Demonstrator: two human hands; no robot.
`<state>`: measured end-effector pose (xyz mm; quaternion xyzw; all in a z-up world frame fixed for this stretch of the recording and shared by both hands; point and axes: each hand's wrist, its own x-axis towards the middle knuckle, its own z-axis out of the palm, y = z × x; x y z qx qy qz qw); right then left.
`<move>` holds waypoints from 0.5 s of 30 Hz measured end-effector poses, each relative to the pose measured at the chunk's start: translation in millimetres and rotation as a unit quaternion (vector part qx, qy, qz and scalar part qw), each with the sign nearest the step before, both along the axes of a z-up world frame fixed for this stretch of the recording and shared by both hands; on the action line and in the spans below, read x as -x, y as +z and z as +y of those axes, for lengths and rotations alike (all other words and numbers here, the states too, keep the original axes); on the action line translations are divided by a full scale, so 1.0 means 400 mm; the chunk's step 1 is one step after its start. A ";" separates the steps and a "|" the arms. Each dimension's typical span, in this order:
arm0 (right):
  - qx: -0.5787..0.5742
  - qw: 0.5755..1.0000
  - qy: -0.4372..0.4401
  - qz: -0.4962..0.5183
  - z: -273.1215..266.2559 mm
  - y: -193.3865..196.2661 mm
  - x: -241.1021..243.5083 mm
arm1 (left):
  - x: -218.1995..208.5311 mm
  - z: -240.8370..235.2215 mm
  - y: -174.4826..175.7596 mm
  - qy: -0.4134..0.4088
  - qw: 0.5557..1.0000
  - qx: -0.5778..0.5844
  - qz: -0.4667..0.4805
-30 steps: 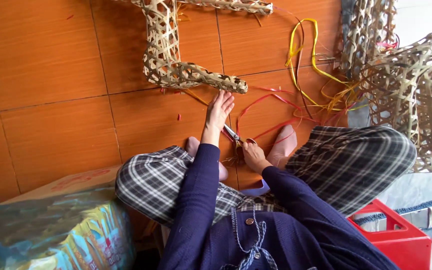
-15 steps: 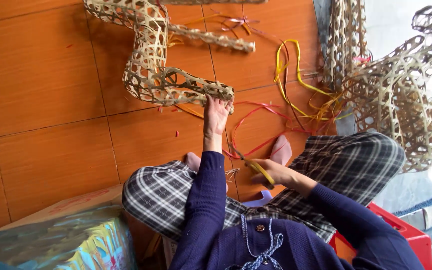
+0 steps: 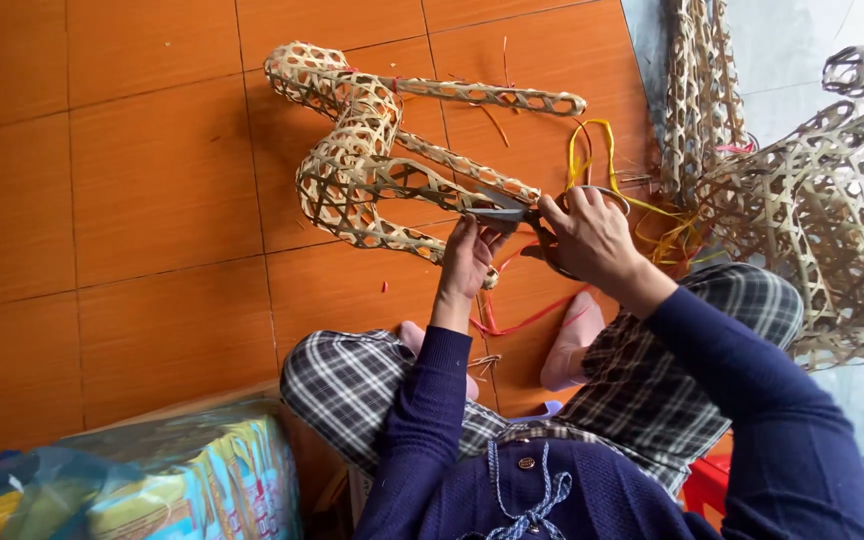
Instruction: The person sits on the floor and assembles a woven animal sculpture by tying colored plastic strips around the joints of the structure. They use scissors to cut the strips and secure the connections, then inspect and adjust the shape of the sculpture.
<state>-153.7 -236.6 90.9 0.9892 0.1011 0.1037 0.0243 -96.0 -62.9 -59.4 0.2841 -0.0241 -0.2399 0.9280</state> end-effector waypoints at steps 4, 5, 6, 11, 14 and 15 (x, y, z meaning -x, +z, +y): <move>-0.018 0.999 0.013 0.028 -0.030 -0.044 0.021 | 0.022 0.005 0.040 -0.017 1.000 -0.016 0.003; -0.054 0.998 0.018 -0.018 -0.039 -0.057 0.025 | 0.027 0.002 0.070 -0.020 0.999 -0.025 0.017; -0.089 0.994 0.022 -0.065 -0.047 -0.069 0.029 | 0.031 0.000 0.101 -0.023 0.999 -0.034 0.030; -0.339 0.904 -0.259 0.011 -0.055 -0.362 0.045 | 0.012 -0.013 0.072 -0.040 0.998 -0.033 0.031; -0.425 0.792 -0.400 0.178 -0.117 -0.682 0.055 | 0.016 0.002 0.079 -0.064 0.996 -0.052 0.033; -0.402 0.772 -0.436 0.230 -0.143 -0.800 0.052 | 0.016 0.005 0.094 -0.078 0.994 -0.066 0.029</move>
